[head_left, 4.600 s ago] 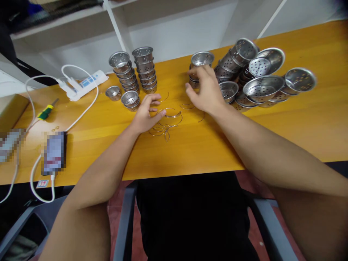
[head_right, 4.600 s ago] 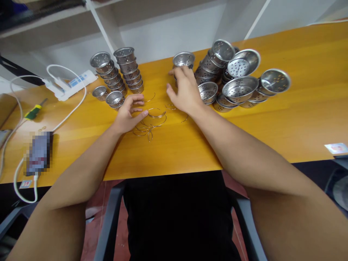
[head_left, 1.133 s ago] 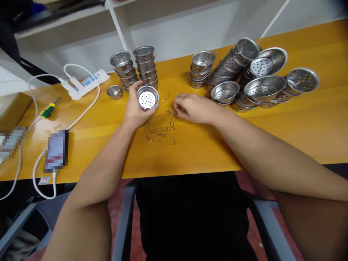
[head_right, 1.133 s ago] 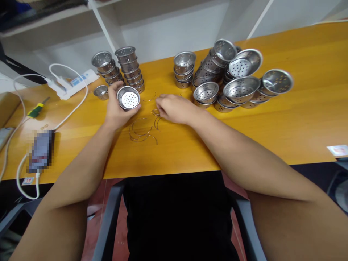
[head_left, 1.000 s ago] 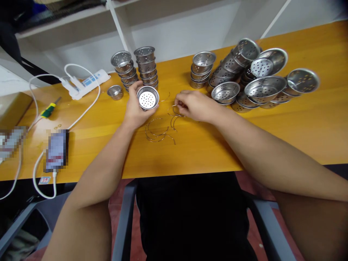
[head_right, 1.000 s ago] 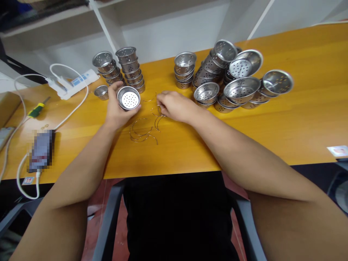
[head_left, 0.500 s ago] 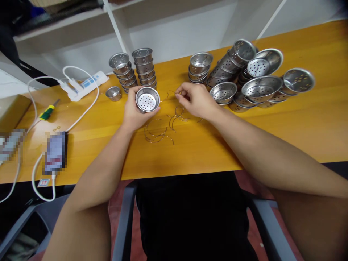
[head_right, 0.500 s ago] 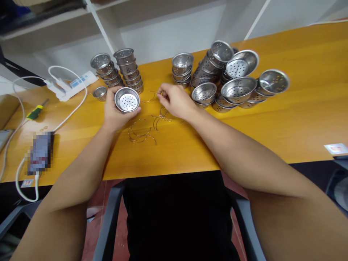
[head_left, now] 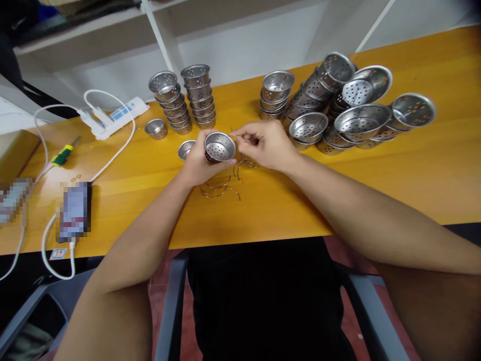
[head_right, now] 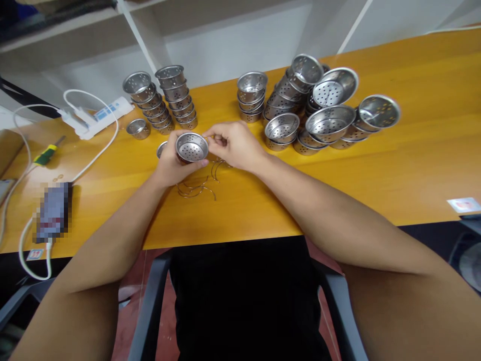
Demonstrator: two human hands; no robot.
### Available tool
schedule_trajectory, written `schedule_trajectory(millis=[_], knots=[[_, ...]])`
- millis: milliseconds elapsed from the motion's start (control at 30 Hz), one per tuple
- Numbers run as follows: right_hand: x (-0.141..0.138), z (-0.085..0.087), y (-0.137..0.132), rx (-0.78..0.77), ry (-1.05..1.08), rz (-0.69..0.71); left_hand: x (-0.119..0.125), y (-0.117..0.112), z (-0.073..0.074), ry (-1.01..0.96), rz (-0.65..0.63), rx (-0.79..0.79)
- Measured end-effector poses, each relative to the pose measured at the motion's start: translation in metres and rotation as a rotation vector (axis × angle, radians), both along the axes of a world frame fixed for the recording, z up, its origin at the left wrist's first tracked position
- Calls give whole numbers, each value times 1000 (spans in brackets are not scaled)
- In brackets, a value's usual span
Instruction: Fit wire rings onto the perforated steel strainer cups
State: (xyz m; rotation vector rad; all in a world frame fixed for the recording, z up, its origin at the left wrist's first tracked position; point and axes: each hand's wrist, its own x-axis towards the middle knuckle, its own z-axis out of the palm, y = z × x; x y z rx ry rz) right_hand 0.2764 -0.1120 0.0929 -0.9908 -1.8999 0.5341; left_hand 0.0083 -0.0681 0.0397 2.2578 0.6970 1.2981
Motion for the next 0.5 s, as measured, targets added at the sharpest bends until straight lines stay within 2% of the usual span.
schedule_trajectory(millis=[100,267,500], knots=[[-5,2,-4,-55,-19,-15,2,-3,1,3,-27,-26],[-8,-1,-5,-57,-3,-23,2,-5,2,29,3,-89],[-10,-3,-5,-96,10,-34,2,-3,-1,38,-1,-97]])
